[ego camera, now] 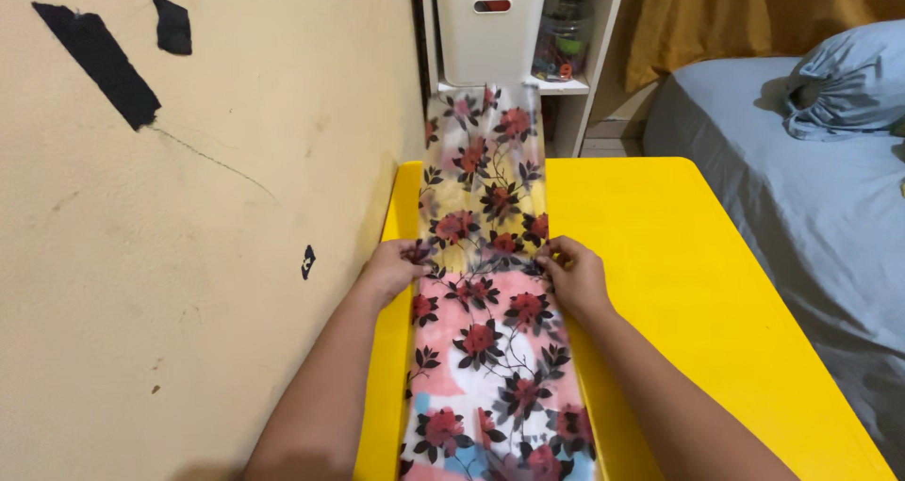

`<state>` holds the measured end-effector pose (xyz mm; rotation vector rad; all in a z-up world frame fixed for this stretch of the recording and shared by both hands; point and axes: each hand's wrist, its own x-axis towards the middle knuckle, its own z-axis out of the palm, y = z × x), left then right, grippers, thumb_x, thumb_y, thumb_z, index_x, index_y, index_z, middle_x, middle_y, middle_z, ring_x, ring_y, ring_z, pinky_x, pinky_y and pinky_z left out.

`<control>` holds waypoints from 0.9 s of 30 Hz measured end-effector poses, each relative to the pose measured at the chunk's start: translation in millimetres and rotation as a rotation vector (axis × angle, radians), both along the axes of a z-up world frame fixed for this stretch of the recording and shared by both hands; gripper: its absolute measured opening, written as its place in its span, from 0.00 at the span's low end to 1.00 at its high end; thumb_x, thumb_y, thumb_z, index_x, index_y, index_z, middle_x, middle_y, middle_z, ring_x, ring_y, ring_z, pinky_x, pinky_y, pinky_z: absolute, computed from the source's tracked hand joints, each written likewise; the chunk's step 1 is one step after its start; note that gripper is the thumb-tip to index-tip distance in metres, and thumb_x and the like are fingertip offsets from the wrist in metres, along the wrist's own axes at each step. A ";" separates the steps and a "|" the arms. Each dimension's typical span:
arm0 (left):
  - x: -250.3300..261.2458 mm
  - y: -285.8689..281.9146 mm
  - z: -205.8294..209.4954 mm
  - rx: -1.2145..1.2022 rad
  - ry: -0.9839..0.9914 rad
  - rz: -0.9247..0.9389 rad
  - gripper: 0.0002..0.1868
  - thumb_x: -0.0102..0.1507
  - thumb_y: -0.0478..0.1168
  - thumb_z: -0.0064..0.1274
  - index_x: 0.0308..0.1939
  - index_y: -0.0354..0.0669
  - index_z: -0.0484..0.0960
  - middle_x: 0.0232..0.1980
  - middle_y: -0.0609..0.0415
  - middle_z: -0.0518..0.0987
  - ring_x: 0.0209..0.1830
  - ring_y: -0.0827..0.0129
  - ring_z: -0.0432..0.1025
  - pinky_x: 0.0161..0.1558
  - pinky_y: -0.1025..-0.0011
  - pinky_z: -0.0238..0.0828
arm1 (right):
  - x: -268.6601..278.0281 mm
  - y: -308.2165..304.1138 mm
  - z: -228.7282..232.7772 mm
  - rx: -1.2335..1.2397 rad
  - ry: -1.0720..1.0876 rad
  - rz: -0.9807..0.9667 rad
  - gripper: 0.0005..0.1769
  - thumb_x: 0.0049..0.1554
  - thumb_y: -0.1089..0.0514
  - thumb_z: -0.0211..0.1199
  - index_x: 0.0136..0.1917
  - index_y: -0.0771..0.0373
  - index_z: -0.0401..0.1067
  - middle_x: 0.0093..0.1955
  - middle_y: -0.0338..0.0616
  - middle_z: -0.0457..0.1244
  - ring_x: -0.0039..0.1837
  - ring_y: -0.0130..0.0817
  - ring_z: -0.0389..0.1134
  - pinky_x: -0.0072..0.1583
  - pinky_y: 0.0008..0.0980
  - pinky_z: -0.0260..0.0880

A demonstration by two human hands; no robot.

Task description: The person wraps a book with floral-patterned paper on a yellow table. They fold the paper over the book, smooth the edges, and adjust the folds to create a neat package.

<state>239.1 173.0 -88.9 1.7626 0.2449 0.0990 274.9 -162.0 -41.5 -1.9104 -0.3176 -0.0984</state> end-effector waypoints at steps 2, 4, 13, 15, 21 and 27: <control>-3.0 -4.9 0.7 0.062 0.021 0.009 0.19 0.57 0.27 0.62 0.53 0.33 0.84 0.49 0.52 0.85 0.46 0.70 0.78 0.51 0.73 0.75 | -3.4 -2.2 4.3 0.017 -0.015 -0.011 0.02 0.58 0.66 0.66 0.46 0.65 0.76 0.32 0.44 0.65 0.32 0.27 0.64 0.35 0.31 0.64; -9.1 -11.9 4.6 0.051 -0.054 0.033 0.16 0.57 0.27 0.61 0.49 0.33 0.84 0.47 0.52 0.86 0.46 0.69 0.79 0.51 0.73 0.77 | -5.9 -7.2 7.2 0.036 0.036 -0.018 0.04 0.58 0.67 0.64 0.48 0.65 0.76 0.32 0.47 0.65 0.31 0.30 0.64 0.35 0.34 0.63; -55.3 -47.0 40.1 0.588 -0.467 0.150 0.09 0.61 0.37 0.61 0.45 0.40 0.86 0.38 0.53 0.82 0.40 0.62 0.71 0.45 0.66 0.70 | -28.0 -11.3 23.0 -0.158 -0.060 0.070 0.18 0.49 0.72 0.61 0.51 0.62 0.78 0.45 0.48 0.71 0.48 0.39 0.75 0.52 0.33 0.75; -54.6 -53.3 40.2 0.528 -0.540 0.157 0.12 0.59 0.39 0.61 0.46 0.40 0.83 0.38 0.53 0.82 0.40 0.62 0.71 0.45 0.66 0.71 | -36.1 -7.6 26.5 0.368 0.171 0.158 0.16 0.52 0.66 0.61 0.53 0.58 0.77 0.49 0.46 0.72 0.52 0.37 0.74 0.55 0.33 0.75; -58.4 -81.6 41.8 0.518 -0.535 0.603 0.28 0.55 0.46 0.68 0.50 0.32 0.74 0.41 0.41 0.75 0.35 0.53 0.70 0.39 0.62 0.70 | -31.1 9.2 34.1 -0.304 -0.322 -0.044 0.15 0.52 0.55 0.68 0.52 0.61 0.82 0.47 0.58 0.70 0.48 0.53 0.71 0.50 0.43 0.70; -77.6 -108.7 80.8 0.668 -0.023 0.309 0.24 0.59 0.62 0.64 0.35 0.45 0.84 0.42 0.52 0.82 0.50 0.58 0.73 0.54 0.58 0.66 | 2.9 20.8 21.7 -0.293 -0.005 -0.191 0.23 0.52 0.43 0.72 0.42 0.67 0.78 0.32 0.56 0.67 0.37 0.50 0.70 0.45 0.45 0.69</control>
